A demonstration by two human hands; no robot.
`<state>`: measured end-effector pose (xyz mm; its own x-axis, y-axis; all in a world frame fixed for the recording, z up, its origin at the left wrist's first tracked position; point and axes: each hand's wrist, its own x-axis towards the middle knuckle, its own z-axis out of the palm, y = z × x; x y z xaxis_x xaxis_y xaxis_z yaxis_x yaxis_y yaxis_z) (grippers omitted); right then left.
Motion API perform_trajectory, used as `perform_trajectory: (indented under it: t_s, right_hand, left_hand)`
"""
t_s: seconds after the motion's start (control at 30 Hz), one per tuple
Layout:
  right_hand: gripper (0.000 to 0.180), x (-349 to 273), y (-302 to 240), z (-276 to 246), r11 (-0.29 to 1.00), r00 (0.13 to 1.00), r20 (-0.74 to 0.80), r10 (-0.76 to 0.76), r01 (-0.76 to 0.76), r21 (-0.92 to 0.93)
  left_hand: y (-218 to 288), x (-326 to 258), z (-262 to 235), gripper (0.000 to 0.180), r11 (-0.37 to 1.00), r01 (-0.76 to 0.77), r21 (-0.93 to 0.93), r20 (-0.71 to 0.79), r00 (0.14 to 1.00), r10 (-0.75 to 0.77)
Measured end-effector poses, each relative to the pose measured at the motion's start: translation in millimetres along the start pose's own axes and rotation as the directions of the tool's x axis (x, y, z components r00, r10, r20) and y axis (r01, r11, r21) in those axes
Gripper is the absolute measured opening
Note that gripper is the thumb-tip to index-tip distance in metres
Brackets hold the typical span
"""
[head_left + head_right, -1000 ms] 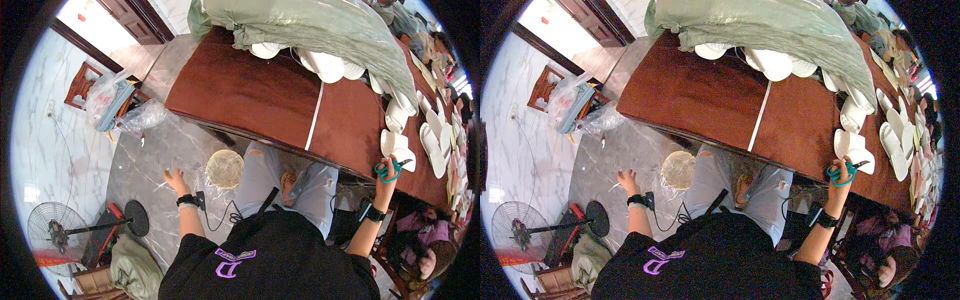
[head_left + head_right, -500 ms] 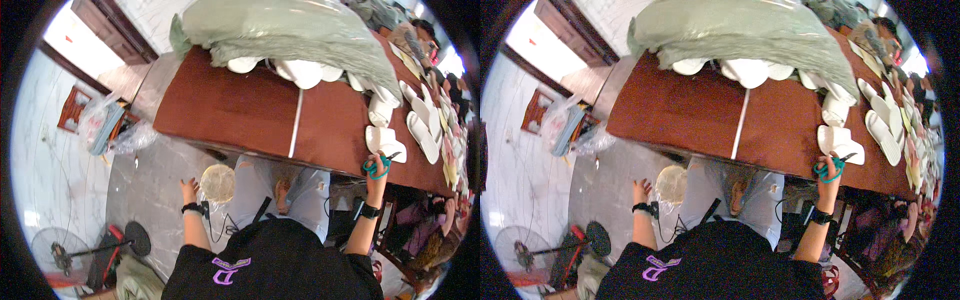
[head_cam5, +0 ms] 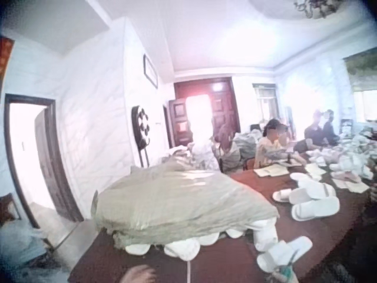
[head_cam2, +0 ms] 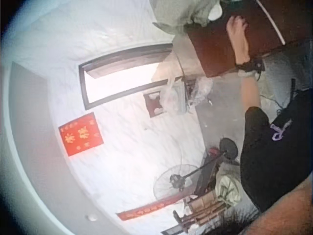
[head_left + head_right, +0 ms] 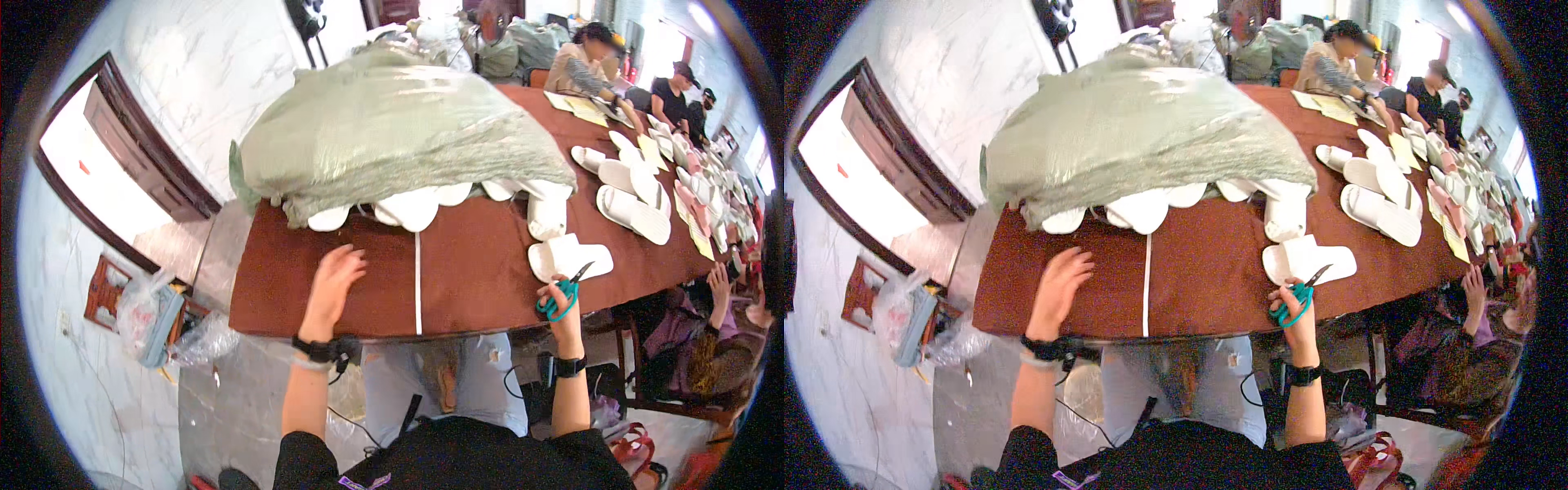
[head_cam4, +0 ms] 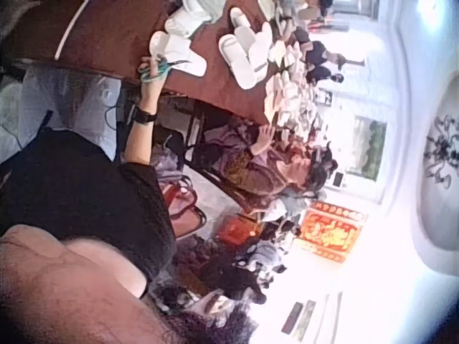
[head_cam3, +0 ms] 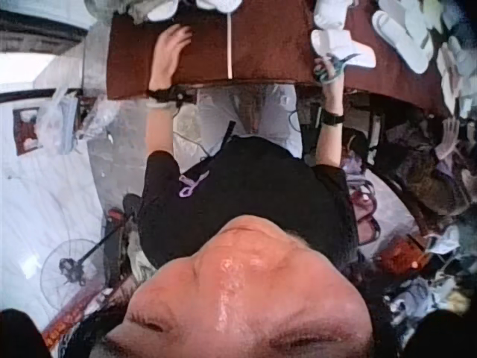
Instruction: Trimming excess manufacturing threads from white foam clogs or shoes using scissors.
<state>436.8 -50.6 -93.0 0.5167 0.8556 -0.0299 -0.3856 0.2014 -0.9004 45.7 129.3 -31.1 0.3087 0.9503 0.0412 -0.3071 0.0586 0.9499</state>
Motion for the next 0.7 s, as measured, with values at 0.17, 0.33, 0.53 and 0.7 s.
perform_trajectory:
  t_s: [0.17, 0.33, 0.53, 0.7]
  right_hand:
    - [0.033, -0.4, 4.3, 2.9, 0.999, 0.999, 0.047, -0.004, 0.002, 0.054]
    - [0.030, -1.7, 1.1, -9.1, 0.993, 0.997, 0.074, 0.028, -0.036, 0.111]
    - [0.032, -2.2, 3.3, -5.9, 0.978, 0.992, 0.116, 0.042, -0.065, 0.198]
    - [0.032, -4.1, 7.1, -10.3, 0.991, 0.998, 0.058, 0.013, -0.021, 0.135]
  left_hand:
    - [-46.3, 93.5, 39.7, 0.063, 0.980, 0.197, -0.004, -0.062, 0.978, -0.197]
    - [-36.9, 125.8, 91.4, 0.087, 0.824, 0.440, -0.357, -0.096, 0.860, -0.501]
    - [-46.2, 105.7, 67.2, 0.067, 0.890, 0.347, -0.297, -0.099, 0.915, -0.390]
    - [-50.8, 30.5, 79.2, 0.044, 0.859, 0.314, -0.404, 0.025, 0.943, -0.332]
